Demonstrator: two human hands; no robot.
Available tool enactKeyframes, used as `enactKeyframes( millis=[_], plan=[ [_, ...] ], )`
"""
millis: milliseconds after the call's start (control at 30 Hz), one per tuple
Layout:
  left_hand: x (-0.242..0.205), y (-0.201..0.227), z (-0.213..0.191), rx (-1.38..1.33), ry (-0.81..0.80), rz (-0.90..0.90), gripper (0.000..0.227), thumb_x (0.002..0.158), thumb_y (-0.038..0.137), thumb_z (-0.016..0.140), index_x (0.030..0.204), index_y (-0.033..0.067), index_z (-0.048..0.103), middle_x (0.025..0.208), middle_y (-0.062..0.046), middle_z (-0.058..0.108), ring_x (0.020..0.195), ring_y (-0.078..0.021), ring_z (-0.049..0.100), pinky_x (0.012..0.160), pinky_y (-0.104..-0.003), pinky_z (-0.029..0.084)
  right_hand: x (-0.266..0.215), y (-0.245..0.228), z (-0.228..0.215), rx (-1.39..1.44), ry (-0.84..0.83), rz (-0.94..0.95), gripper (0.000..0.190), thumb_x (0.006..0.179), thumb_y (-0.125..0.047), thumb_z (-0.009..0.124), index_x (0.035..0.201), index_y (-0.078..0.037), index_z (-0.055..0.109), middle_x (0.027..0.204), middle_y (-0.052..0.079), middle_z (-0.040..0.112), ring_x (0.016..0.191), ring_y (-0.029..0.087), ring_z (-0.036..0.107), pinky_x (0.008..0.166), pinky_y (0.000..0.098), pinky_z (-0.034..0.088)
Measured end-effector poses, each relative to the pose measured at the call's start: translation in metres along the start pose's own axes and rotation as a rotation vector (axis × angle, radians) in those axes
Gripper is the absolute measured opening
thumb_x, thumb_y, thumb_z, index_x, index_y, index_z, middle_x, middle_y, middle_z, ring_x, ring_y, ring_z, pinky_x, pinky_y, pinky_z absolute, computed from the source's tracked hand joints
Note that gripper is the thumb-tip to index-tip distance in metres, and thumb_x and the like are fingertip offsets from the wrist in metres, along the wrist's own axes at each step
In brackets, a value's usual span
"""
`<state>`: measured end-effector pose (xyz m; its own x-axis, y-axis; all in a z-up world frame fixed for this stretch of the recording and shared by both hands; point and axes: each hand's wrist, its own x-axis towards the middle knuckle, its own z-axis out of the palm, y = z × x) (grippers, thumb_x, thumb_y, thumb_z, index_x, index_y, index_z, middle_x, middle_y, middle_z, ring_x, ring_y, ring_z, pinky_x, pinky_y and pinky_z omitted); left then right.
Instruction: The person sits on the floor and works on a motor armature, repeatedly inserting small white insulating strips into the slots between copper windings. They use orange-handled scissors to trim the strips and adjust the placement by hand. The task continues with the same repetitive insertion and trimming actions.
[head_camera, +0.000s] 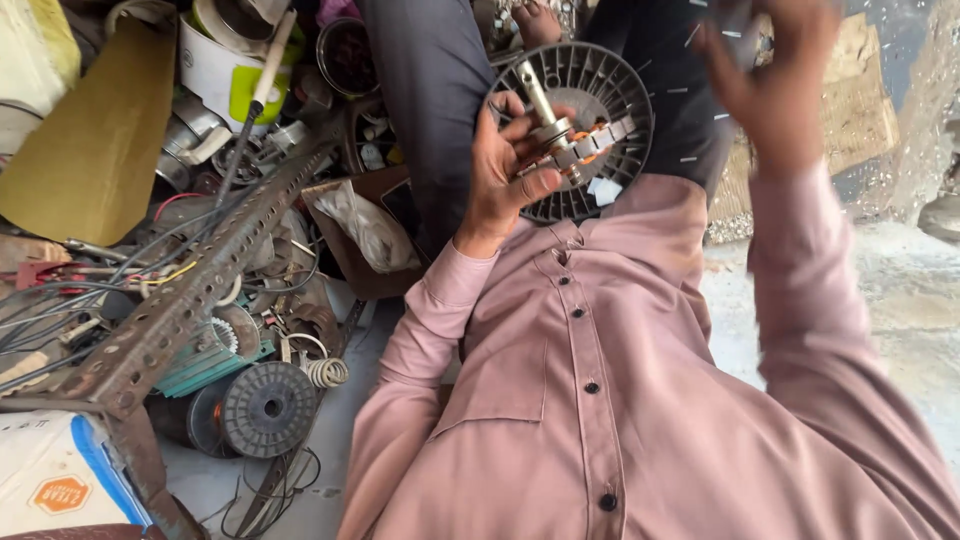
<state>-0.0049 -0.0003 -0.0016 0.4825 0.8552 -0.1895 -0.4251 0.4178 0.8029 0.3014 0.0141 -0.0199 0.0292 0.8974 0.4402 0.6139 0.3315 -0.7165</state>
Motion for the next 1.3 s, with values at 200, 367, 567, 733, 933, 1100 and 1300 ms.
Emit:
enactKeyframes(
  millis=[200, 367, 567, 733, 933, 1100, 1300],
  plan=[
    [0.008, 0.009, -0.006, 0.767, -0.172, 0.381, 0.085, 0.077, 0.035, 0.098, 0.13, 0.011, 0.036, 0.136, -0.015, 0.063, 0.119, -0.0283, 0.067, 0.107, -0.041, 0.056, -0.109, -0.069, -0.014, 0.075, -0.339, 0.336, 0.022, 0.093, 0.003, 0.079, 0.113, -0.002, 0.073, 0.091, 0.009, 0.07, 0.071, 0.017, 0.066, 0.065, 0.0307, 0.052],
    [0.017, 0.0, -0.02, 1.179, -0.217, 0.635, 0.08, 0.071, 0.036, 0.102, 0.12, 0.0117, 0.044, 0.131, -0.015, 0.061, 0.12, -0.0401, 0.063, 0.107, -0.049, 0.052, -0.084, -0.112, 0.01, -0.127, -0.413, 0.199, 0.037, 0.086, -0.009, 0.083, 0.122, -0.004, 0.073, 0.093, 0.011, 0.062, 0.081, 0.03, 0.064, 0.071, 0.0417, 0.052],
    [0.009, -0.001, -0.023, 1.055, -0.148, 0.588, 0.078, 0.074, 0.034, 0.101, 0.12, 0.0119, 0.042, 0.136, -0.015, 0.064, 0.129, -0.0382, 0.064, 0.11, -0.046, 0.054, -0.079, -0.128, 0.019, -0.175, -0.435, 0.173, 0.039, 0.086, -0.013, 0.08, 0.125, -0.011, 0.074, 0.099, 0.009, 0.06, 0.091, 0.033, 0.063, 0.079, 0.0443, 0.052],
    [0.011, -0.003, -0.025, 1.122, -0.163, 0.628, 0.079, 0.07, 0.034, 0.103, 0.119, 0.0102, 0.046, 0.13, -0.015, 0.064, 0.123, -0.0381, 0.064, 0.109, -0.049, 0.053, -0.082, -0.128, 0.024, -0.224, -0.515, 0.202, 0.038, 0.083, -0.015, 0.081, 0.12, -0.013, 0.076, 0.091, 0.007, 0.062, 0.083, 0.031, 0.064, 0.072, 0.0431, 0.052],
    [0.009, -0.014, -0.029, 1.159, -0.169, 0.605, 0.079, 0.068, 0.03, 0.104, 0.119, 0.0099, 0.047, 0.13, -0.016, 0.063, 0.123, -0.0391, 0.063, 0.11, -0.049, 0.051, -0.089, -0.129, 0.031, -0.199, -0.406, 0.322, 0.036, 0.086, -0.018, 0.082, 0.12, -0.008, 0.075, 0.098, 0.009, 0.067, 0.082, 0.03, 0.067, 0.07, 0.0419, 0.053],
    [0.004, -0.02, -0.031, 1.263, -0.238, 0.626, 0.08, 0.07, 0.024, 0.102, 0.126, 0.0091, 0.046, 0.141, -0.015, 0.058, 0.132, -0.0351, 0.059, 0.121, -0.052, 0.041, -0.098, -0.125, 0.033, -0.179, -0.343, 0.192, 0.031, 0.089, -0.016, 0.082, 0.119, -0.008, 0.076, 0.109, 0.009, 0.07, 0.093, 0.029, 0.07, 0.079, 0.0388, 0.055],
    [-0.009, -0.018, -0.029, 1.285, -0.225, 0.597, 0.081, 0.075, 0.024, 0.098, 0.133, 0.0101, 0.044, 0.15, -0.01, 0.054, 0.139, -0.0338, 0.055, 0.123, -0.051, 0.039, -0.103, -0.124, 0.038, -0.162, -0.369, 0.308, 0.031, 0.088, -0.011, 0.081, 0.119, -0.005, 0.078, 0.103, 0.011, 0.068, 0.086, 0.029, 0.068, 0.075, 0.0392, 0.053]
  ],
)
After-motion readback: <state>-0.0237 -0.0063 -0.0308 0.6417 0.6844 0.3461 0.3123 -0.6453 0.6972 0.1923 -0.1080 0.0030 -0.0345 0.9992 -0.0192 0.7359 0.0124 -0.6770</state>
